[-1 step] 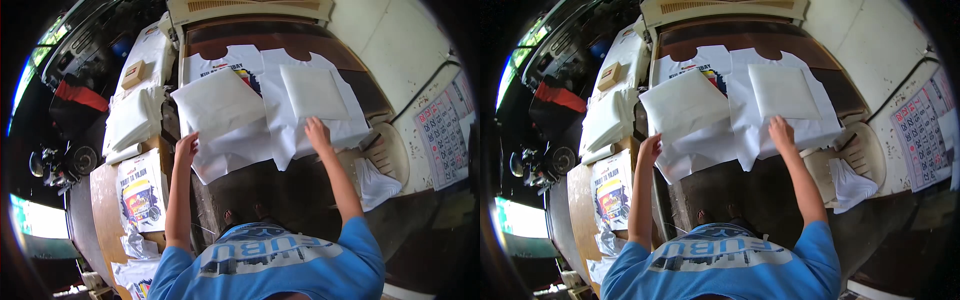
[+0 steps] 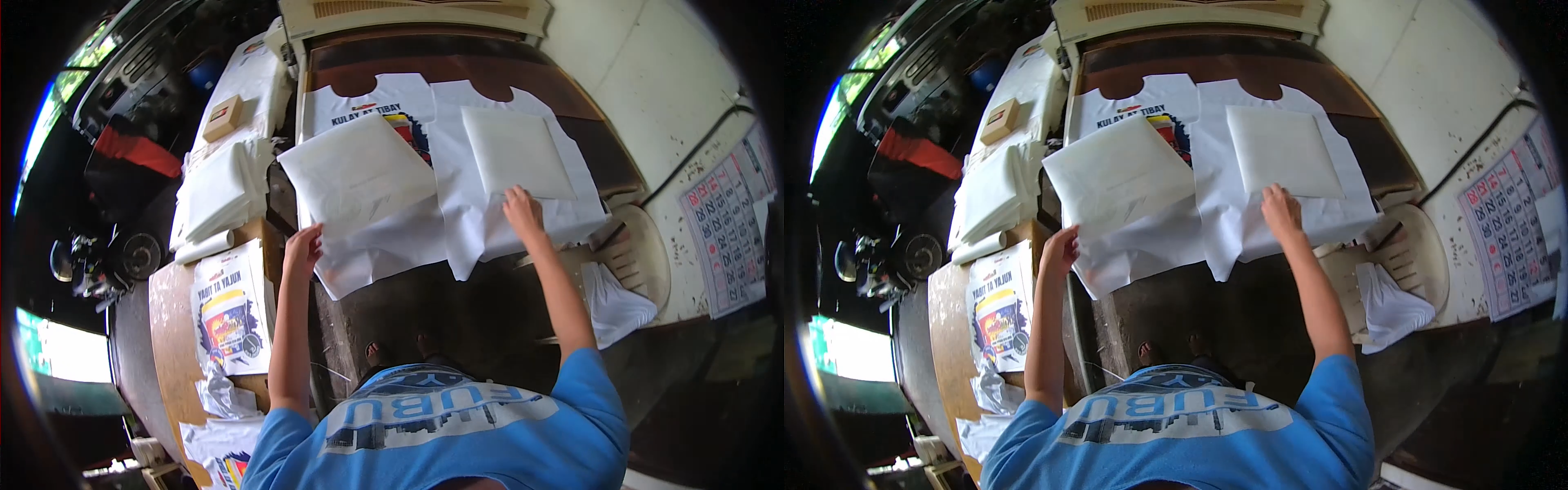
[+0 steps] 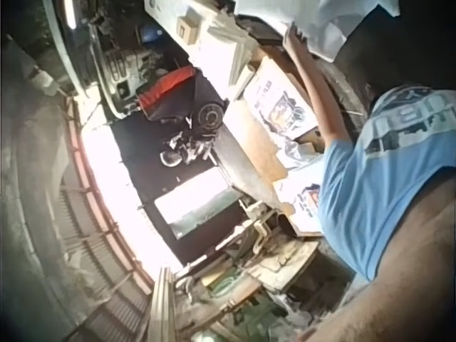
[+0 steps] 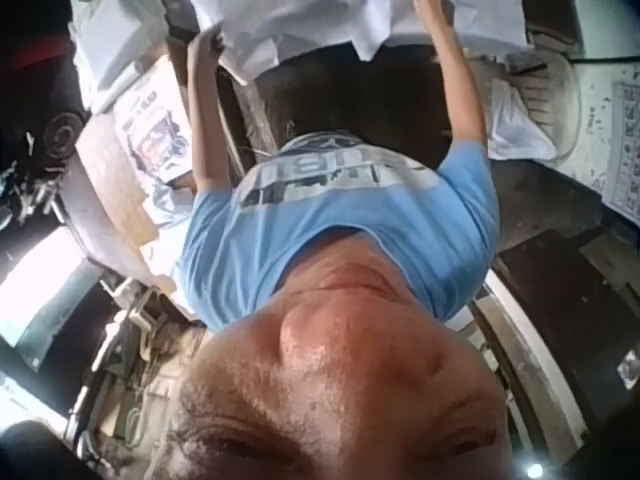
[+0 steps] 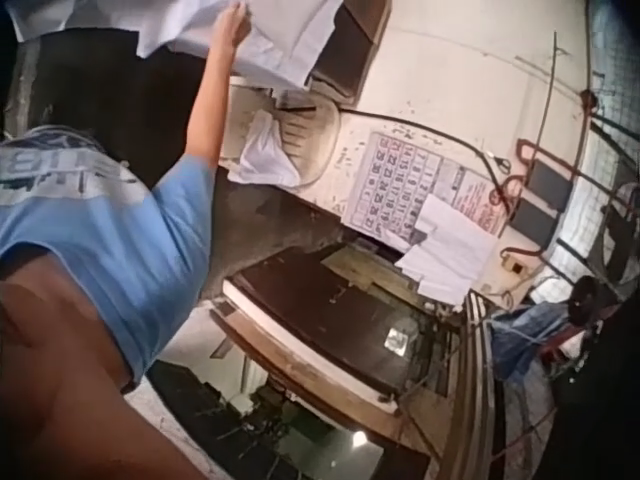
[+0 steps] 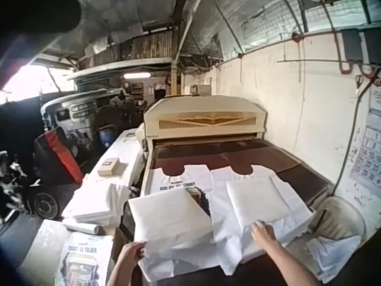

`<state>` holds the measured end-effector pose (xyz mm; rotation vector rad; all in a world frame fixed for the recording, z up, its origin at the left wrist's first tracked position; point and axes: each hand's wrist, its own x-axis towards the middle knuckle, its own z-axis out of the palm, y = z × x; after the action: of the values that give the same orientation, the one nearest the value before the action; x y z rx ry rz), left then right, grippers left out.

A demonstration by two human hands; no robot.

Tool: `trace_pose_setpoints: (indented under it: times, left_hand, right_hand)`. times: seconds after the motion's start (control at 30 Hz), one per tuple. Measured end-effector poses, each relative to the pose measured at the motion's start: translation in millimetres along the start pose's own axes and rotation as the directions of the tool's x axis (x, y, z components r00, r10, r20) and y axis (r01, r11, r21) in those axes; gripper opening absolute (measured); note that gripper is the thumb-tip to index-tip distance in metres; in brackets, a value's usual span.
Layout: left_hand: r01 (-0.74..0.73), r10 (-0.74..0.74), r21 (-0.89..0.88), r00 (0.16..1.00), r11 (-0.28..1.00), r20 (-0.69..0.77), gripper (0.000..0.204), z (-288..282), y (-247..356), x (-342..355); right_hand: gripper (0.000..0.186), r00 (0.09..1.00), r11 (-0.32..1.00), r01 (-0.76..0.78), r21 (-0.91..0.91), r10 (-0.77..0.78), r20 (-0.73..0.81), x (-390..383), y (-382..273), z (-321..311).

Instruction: Arranging and checking printed shirts and placing a blank shirt on a heat press for printing.

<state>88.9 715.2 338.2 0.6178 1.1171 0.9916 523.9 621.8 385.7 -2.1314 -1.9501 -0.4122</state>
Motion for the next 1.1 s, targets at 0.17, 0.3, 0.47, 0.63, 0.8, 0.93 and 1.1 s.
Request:
trace_pose_setpoints:
  times: [0.17,0.3,0.47,0.63,0.8,0.93,1.1]
  left_hand:
    - [0.004,-0.013,-0.092,0.995,0.996,-0.1,0.008,-42,-26,-85]
    - [-0.017,-0.011,-0.122,0.975,0.992,-0.223,0.01,-49,-49,-132]
    - [-0.06,0.015,-0.15,0.96,0.987,-0.28,0.012,-42,-74,-157]
    - [-0.131,0.113,-0.034,0.939,0.991,-0.324,0.011,-23,-85,-162]
    - [-0.173,0.206,0.12,0.904,0.978,-0.374,0.016,-4,-86,-171]
    - [-0.182,0.238,0.207,0.928,0.961,-0.288,0.023,-8,-85,-167]
    - [-0.234,0.266,0.206,0.954,0.95,-0.141,0.029,-19,-77,-159]
  right_hand:
    - [0.004,0.955,0.952,0.288,-0.101,-0.277,0.107,40,48,33]
    - [0.004,0.91,0.916,0.395,-0.07,-0.38,0.168,48,61,46]
    - [0.003,0.89,0.894,0.443,-0.067,-0.429,0.152,66,52,44]
    - [0.003,0.856,0.831,0.517,0.205,-0.506,-0.107,72,-33,13]
    - [0.005,0.644,0.55,0.744,0.379,-0.741,-0.189,14,-156,-17]
    - [0.003,0.427,0.343,0.866,0.363,-0.886,-0.181,-30,-211,-32]
    - [0.002,0.325,0.243,0.905,0.348,-0.924,-0.201,-58,-244,-42]
